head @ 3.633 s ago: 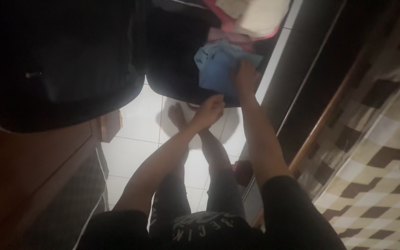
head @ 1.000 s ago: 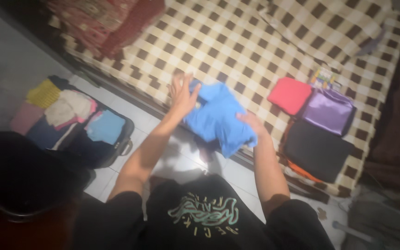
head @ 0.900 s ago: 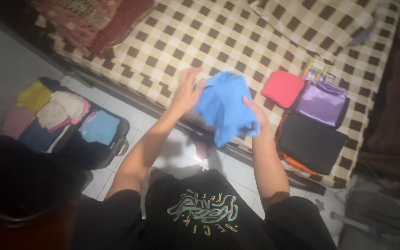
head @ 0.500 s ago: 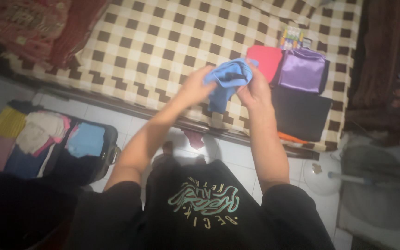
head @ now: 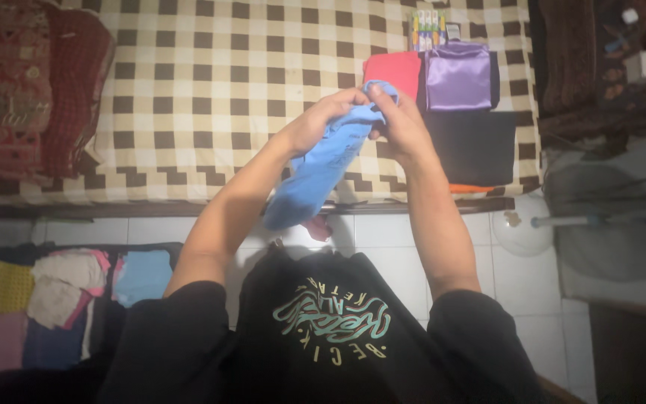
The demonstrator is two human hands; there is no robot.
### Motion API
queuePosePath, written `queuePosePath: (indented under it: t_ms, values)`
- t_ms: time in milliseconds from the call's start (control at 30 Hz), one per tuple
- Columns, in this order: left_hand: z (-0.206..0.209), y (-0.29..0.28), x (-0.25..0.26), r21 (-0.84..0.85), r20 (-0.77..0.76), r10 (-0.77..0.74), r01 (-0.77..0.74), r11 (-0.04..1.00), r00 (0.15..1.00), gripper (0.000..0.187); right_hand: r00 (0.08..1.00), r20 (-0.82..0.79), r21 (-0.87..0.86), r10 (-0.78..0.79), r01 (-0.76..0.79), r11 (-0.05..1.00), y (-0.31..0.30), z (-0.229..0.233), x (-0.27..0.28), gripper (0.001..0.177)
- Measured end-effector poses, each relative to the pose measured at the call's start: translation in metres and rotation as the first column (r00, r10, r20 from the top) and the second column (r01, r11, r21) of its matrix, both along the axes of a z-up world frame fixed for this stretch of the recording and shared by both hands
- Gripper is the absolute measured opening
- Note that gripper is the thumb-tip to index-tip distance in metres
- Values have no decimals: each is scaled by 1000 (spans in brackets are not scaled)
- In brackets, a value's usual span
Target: The person folds several items of clothing, including an orange t-shirt, a black jacket, a patterned purple cloth, a pink t-shirt, and a blue t-shirt, on a bed. They also place a pack of batteries and a small box on the bed. The person is barefoot.
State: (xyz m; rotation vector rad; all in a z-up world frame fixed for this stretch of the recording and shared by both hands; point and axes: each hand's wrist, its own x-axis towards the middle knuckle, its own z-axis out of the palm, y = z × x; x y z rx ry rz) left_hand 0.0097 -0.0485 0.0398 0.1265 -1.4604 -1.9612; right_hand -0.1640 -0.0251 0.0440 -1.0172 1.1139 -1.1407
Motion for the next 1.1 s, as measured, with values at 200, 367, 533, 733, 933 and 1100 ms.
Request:
queuePosePath:
  t_ms: [200, 367, 533, 733, 933, 1100]
  values:
    - [-8, -23, 16, -291, 228, 288, -217, 932, 930, 22, 997, 77, -94, 15, -7, 996, -5, 7, 4, 25]
    - [-6, -45, 29, -224, 403, 157, -70, 972, 902, 22, 990, 143, -141, -11, 31, 990, -12, 12, 5, 36]
    - [13, -42, 22, -403, 381, 200, -32, 915, 903, 24, 994, -53, -233, 100, -109, 966, -6, 25, 17, 53]
    - [13, -43, 6, -758, -230, 429, -437, 485, 874, 15, 994, -107, -270, 18, -46, 962, 1, 46, 16, 67]
    - [-6, -61, -7, -484, 271, 615, -448, 752, 740, 16, 967, -178, -61, 184, -198, 978, 9, 52, -6, 78]
    - [-21, -75, -7, -351, 153, 506, -432, 831, 849, 17, 595, -768, 123, 236, -225, 967, 0, 42, -35, 37]
